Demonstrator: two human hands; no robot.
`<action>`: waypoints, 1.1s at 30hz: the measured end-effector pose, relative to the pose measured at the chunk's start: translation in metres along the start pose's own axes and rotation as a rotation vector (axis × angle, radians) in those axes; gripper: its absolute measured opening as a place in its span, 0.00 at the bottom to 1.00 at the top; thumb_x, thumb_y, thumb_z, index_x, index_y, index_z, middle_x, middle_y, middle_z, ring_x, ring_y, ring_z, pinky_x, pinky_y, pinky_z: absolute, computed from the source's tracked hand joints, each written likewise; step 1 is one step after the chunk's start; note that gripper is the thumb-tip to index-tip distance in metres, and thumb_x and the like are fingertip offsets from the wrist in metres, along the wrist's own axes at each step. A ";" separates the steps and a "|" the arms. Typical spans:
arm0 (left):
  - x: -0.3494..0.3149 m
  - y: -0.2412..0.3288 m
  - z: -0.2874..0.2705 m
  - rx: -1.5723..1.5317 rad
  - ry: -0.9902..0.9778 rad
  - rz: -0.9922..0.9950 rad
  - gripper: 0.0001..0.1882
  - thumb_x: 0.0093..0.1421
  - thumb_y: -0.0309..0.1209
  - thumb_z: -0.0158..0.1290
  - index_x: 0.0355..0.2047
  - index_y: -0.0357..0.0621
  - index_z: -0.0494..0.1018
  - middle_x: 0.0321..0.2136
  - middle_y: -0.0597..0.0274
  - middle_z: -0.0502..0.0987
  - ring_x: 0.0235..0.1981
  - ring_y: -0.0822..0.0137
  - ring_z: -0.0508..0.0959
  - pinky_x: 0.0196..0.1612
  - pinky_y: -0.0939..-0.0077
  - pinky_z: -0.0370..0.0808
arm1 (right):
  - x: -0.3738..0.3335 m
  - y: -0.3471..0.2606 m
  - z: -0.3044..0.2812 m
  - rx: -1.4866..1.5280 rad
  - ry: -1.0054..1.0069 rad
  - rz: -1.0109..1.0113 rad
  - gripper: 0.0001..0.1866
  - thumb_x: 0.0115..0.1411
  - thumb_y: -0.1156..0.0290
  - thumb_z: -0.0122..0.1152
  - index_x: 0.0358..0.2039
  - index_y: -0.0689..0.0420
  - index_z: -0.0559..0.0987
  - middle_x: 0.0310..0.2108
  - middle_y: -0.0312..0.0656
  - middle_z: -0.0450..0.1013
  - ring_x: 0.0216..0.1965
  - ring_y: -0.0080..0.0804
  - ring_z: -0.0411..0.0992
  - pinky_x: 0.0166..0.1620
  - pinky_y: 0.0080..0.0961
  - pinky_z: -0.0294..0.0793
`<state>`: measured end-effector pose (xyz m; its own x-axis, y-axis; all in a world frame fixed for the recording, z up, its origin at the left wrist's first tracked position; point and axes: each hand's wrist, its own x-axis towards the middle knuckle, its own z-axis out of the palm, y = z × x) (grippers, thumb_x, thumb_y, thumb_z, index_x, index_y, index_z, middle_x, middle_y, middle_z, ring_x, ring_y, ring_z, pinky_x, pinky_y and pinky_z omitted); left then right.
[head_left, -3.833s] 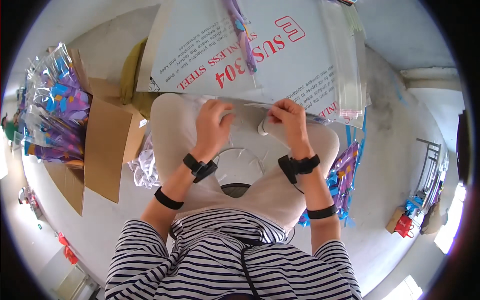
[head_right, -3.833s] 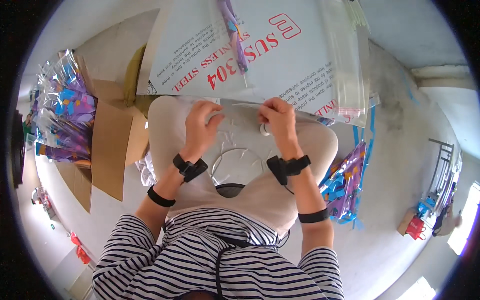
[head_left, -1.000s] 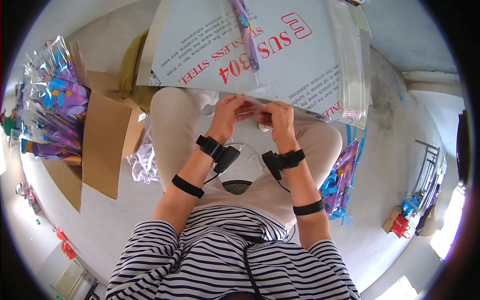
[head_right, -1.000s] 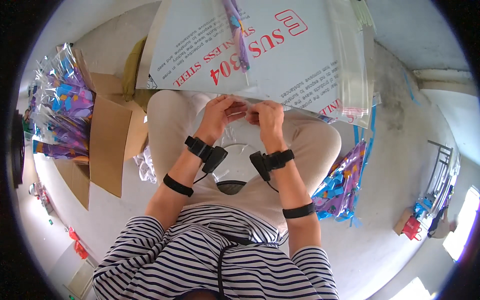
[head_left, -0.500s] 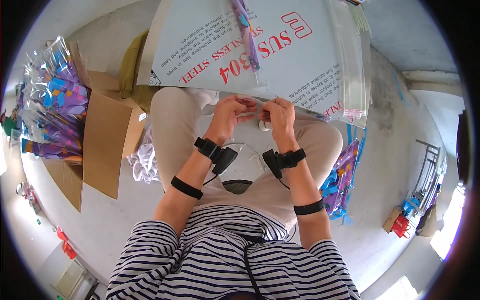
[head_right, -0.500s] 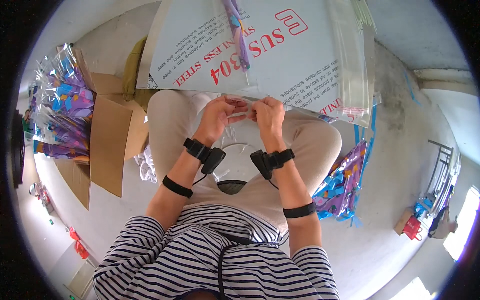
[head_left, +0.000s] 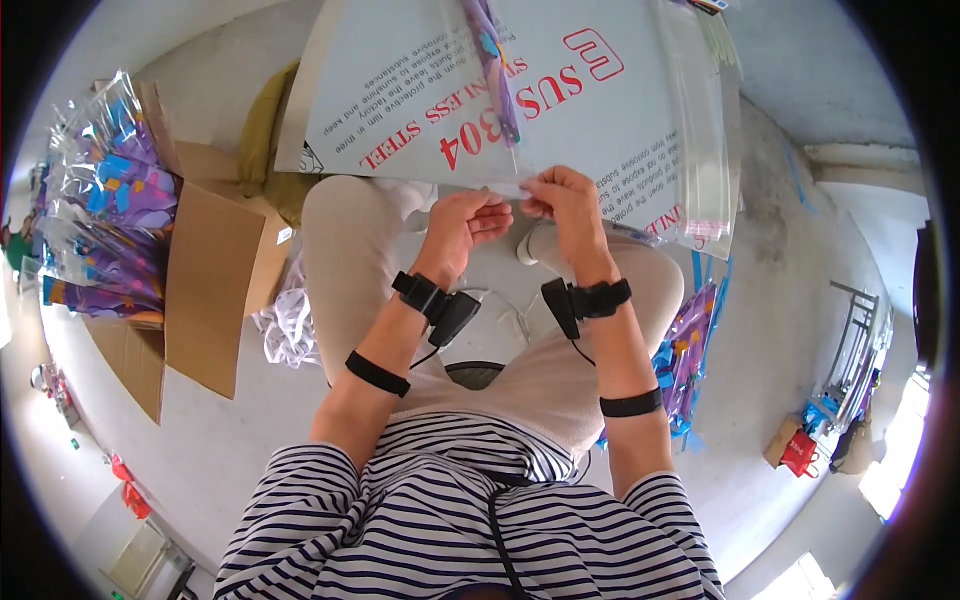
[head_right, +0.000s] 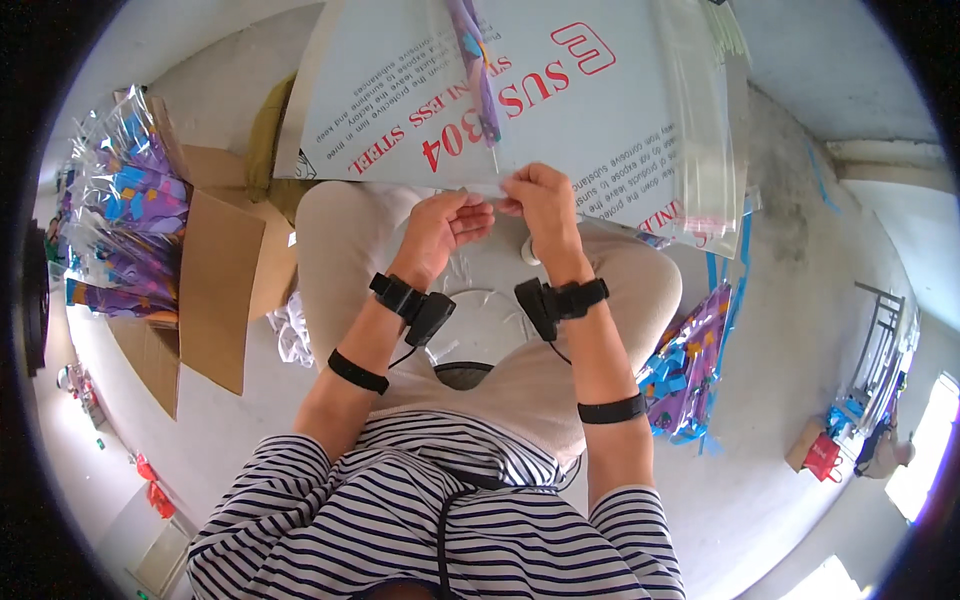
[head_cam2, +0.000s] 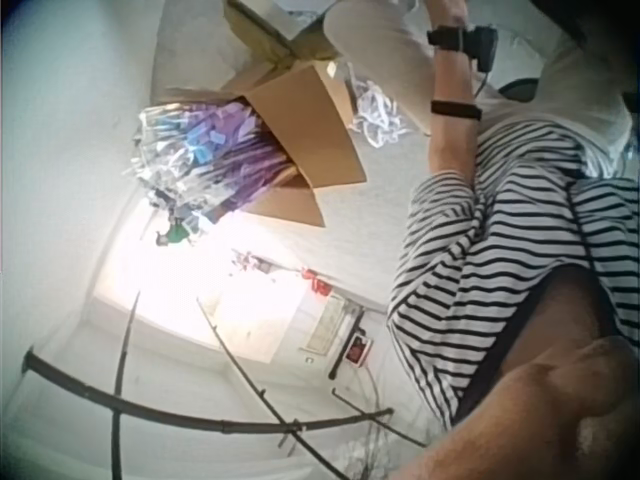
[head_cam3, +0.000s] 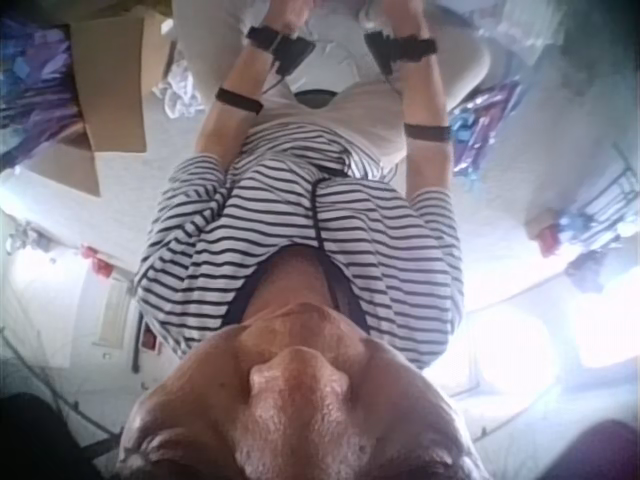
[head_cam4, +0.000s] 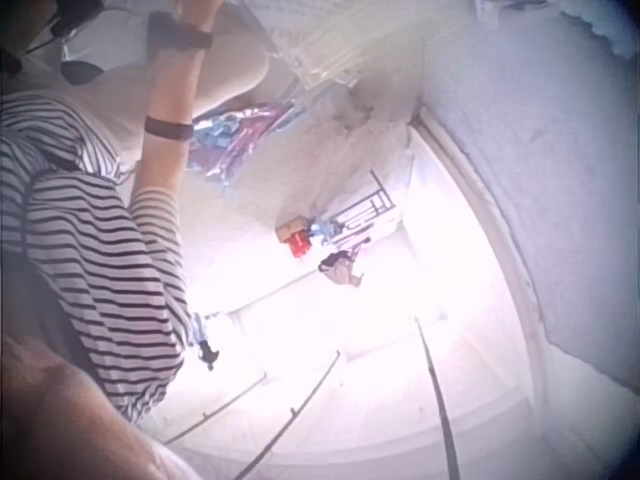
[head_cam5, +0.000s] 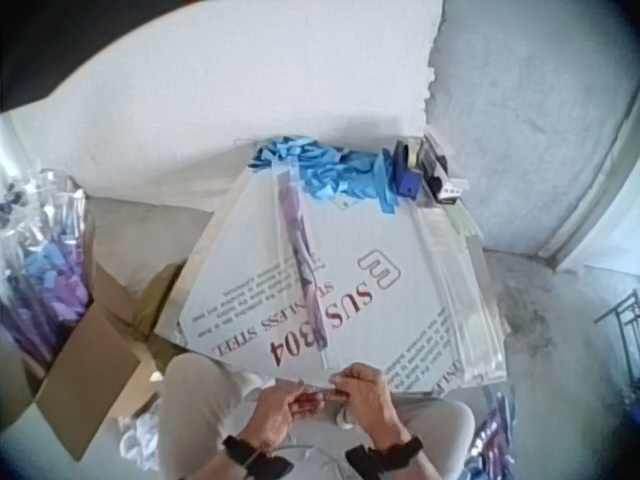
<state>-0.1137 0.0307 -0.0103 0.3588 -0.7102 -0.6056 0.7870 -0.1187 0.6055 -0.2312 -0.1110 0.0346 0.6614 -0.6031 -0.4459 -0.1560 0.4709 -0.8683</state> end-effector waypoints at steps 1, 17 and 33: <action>0.001 0.000 0.001 -0.007 0.008 0.001 0.18 0.67 0.39 0.52 0.45 0.34 0.75 0.40 0.49 0.81 0.40 0.56 0.83 0.49 0.61 0.80 | 0.002 0.009 -0.004 -0.104 0.046 0.015 0.06 0.60 0.76 0.60 0.30 0.67 0.79 0.25 0.39 0.76 0.27 0.25 0.76 0.35 0.21 0.75; -0.006 0.002 -0.007 -0.031 -0.125 0.004 0.21 0.62 0.34 0.50 0.52 0.33 0.71 0.46 0.49 0.79 0.47 0.57 0.81 0.54 0.59 0.76 | 0.005 0.036 0.000 -0.448 0.241 -0.038 0.04 0.57 0.80 0.61 0.25 0.66 0.79 0.23 0.40 0.77 0.27 0.26 0.80 0.33 0.21 0.78; 0.003 -0.007 -0.005 0.063 0.038 0.080 0.12 0.66 0.31 0.55 0.46 0.36 0.76 0.41 0.50 0.82 0.41 0.58 0.84 0.50 0.62 0.81 | 0.004 0.044 0.001 -0.443 0.294 -0.074 0.05 0.52 0.76 0.62 0.25 0.64 0.81 0.20 0.46 0.79 0.25 0.32 0.80 0.35 0.28 0.77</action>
<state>-0.1157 0.0334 -0.0191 0.4390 -0.6925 -0.5726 0.7226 -0.1066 0.6830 -0.2347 -0.0923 -0.0050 0.4588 -0.8091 -0.3672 -0.4538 0.1419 -0.8797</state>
